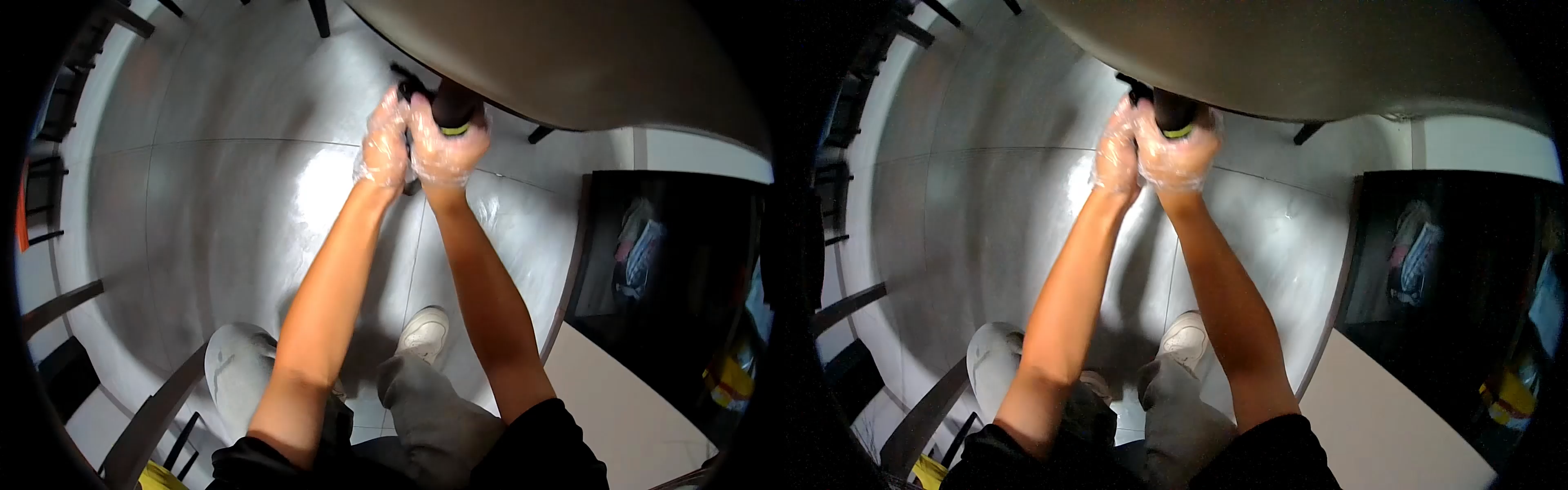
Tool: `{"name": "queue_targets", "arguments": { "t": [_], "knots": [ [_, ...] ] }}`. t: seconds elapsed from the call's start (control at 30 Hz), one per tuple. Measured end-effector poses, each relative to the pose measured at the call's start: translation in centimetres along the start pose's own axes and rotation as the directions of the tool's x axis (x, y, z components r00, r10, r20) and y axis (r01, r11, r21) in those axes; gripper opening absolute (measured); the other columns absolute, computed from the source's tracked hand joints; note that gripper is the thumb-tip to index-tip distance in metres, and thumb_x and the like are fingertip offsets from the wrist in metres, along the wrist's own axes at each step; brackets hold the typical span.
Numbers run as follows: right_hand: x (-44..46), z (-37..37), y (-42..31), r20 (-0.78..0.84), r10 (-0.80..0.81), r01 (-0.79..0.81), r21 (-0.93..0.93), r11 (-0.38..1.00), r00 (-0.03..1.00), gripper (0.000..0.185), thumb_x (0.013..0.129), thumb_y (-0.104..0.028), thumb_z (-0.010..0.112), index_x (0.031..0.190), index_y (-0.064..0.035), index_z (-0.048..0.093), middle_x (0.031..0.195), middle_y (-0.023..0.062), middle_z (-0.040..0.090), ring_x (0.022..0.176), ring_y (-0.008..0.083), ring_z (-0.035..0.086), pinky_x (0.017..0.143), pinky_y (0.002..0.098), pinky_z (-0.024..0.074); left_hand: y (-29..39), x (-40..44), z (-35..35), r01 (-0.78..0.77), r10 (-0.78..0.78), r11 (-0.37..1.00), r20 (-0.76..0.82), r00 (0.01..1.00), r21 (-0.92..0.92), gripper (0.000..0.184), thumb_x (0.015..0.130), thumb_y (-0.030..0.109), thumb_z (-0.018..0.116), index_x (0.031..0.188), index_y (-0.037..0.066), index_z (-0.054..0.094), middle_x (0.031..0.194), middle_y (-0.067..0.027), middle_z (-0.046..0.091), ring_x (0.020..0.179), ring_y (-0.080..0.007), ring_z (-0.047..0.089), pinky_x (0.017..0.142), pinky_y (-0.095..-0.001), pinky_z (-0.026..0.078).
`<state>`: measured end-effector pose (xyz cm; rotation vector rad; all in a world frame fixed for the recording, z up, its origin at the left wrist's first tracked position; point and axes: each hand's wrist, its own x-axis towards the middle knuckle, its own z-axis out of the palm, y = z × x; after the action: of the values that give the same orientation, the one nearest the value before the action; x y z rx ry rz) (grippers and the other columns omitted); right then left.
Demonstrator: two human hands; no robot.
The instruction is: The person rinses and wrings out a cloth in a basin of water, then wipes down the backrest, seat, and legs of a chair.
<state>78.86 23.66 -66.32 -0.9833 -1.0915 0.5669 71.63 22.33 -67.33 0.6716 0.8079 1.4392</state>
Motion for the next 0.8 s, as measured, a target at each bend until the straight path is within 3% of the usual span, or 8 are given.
{"name": "queue_targets", "arguments": {
  "t": [0.03, 0.2, 0.33, 0.43, 0.5, 0.57, 0.73, 0.8],
  "knots": [
    [-1.5, -0.7, -0.1, -0.003, 0.16, -0.158, -0.15, 0.976, 0.987, 0.025, 0.073, -0.014, 0.079, 0.086, 0.0016, 0.065, 0.077, 0.0136, 0.068, 0.068, 0.0233, 0.065, 0.066, 0.036, 0.0512, -2.0, -0.2, -1.4, 0.003, -0.002, 0.999, -0.033, 0.999, 0.051, 0.033, 0.099, 0.017, 0.047, 0.128, 0.003, 0.055, 0.115, -0.0073, 0.062, 0.106, -0.0171, 0.056, 0.097, -0.0301, 0.045],
    [-8.4, -3.5, 7.3, -0.015, 0.293, -0.288, -0.229, 0.93, 0.956, 0.032, 0.072, -0.017, 0.082, 0.09, 0.0009, 0.063, 0.076, 0.0133, 0.065, 0.069, 0.0229, 0.063, 0.067, 0.0367, 0.0507, -8.3, -3.0, -4.9, 0.206, -0.187, 0.977, -0.255, 0.949, 0.05, 0.025, 0.101, 0.014, 0.046, 0.118, 0.001, 0.058, 0.102, -0.0093, 0.066, 0.093, -0.0197, 0.061, 0.085, -0.0325, 0.05],
    [-11.6, -5.6, 10.4, 0.061, 0.494, -0.435, -0.39, 0.812, 0.867, 0.034, 0.074, -0.021, 0.083, 0.092, 0.0006, 0.064, 0.08, 0.0154, 0.068, 0.072, 0.0279, 0.066, 0.071, 0.0383, 0.052, -12.5, -4.5, -7.8, 0.423, -0.257, 0.829, -0.423, 0.869, 0.366, 0.035, 0.101, 0.018, 0.048, 0.13, -0.002, 0.052, 0.102, -0.0104, 0.066, 0.093, -0.0176, 0.061, 0.085, -0.0308, 0.049],
    [-11.9, -5.9, 10.7, 0.088, 0.537, -0.465, -0.398, 0.791, 0.839, 0.033, 0.076, -0.023, 0.082, 0.093, -0.0002, 0.065, 0.083, 0.0176, 0.07, 0.075, 0.0312, 0.068, 0.072, 0.0406, 0.0521, -12.5, -4.6, -8.4, 0.433, -0.182, 0.697, -0.442, 0.878, 0.572, 0.029, 0.098, 0.008, 0.049, 0.125, -0.003, 0.055, 0.1, -0.0143, 0.067, 0.095, -0.0205, 0.062, 0.084, -0.0319, 0.05],
    [-11.2, -6.8, 9.9, 0.197, 0.389, -0.224, -0.558, 0.799, 0.9, 0.035, 0.074, -0.026, 0.084, 0.093, -0.0022, 0.066, 0.081, 0.0183, 0.068, 0.077, 0.039, 0.066, 0.071, 0.0469, 0.0509, -11.5, -4.2, -8.1, 0.504, -0.187, 0.637, -0.517, 0.835, 0.584, 0.032, 0.092, 0.002, 0.051, 0.124, -0.002, 0.056, 0.104, -0.0146, 0.067, 0.096, -0.021, 0.062, 0.086, -0.0321, 0.05],
    [-11.1, -6.9, 9.0, 0.199, 0.417, -0.171, -0.696, 0.697, 0.887, 0.038, 0.072, -0.029, 0.084, 0.094, -0.0037, 0.066, 0.083, 0.0175, 0.068, 0.083, 0.0403, 0.064, 0.077, 0.0491, 0.0502, -8.7, -3.5, -7.6, 0.389, -0.072, 0.672, -0.467, 0.881, 0.63, 0.041, 0.079, 0.002, 0.057, 0.12, 0.005, 0.057, 0.113, -0.0152, 0.065, 0.107, -0.0271, 0.064, 0.093, -0.0356, 0.049],
    [-12.0, -7.3, 9.7, 0.174, 0.484, -0.203, -0.749, 0.63, 0.858, 0.041, 0.076, -0.03, 0.079, 0.106, -0.0076, 0.061, 0.097, 0.0178, 0.066, 0.101, 0.0419, 0.061, 0.089, 0.0497, 0.0475, -0.7, -3.2, -1.2, -0.302, 0.226, 0.736, 0.2, 0.953, 0.606, 0.06, 0.076, 0.008, 0.06, 0.133, 0.003, 0.045, 0.124, -0.0193, 0.057, 0.123, -0.0305, 0.055, 0.107, -0.0416, 0.041],
    [-12.5, -7.8, 9.9, 0.174, 0.515, -0.21, -0.771, 0.602, 0.839, 0.038, 0.078, -0.026, 0.075, 0.107, -0.0063, 0.06, 0.104, 0.0192, 0.067, 0.103, 0.0425, 0.062, 0.09, 0.0494, 0.048, 0.0, -3.7, 1.4, -0.276, 0.208, 0.703, 0.182, 0.961, 0.655, 0.06, 0.078, 0.019, 0.071, 0.129, 0.002, 0.046, 0.118, -0.0185, 0.061, 0.116, -0.033, 0.059, 0.102, -0.0418, 0.044]
  ]
}}
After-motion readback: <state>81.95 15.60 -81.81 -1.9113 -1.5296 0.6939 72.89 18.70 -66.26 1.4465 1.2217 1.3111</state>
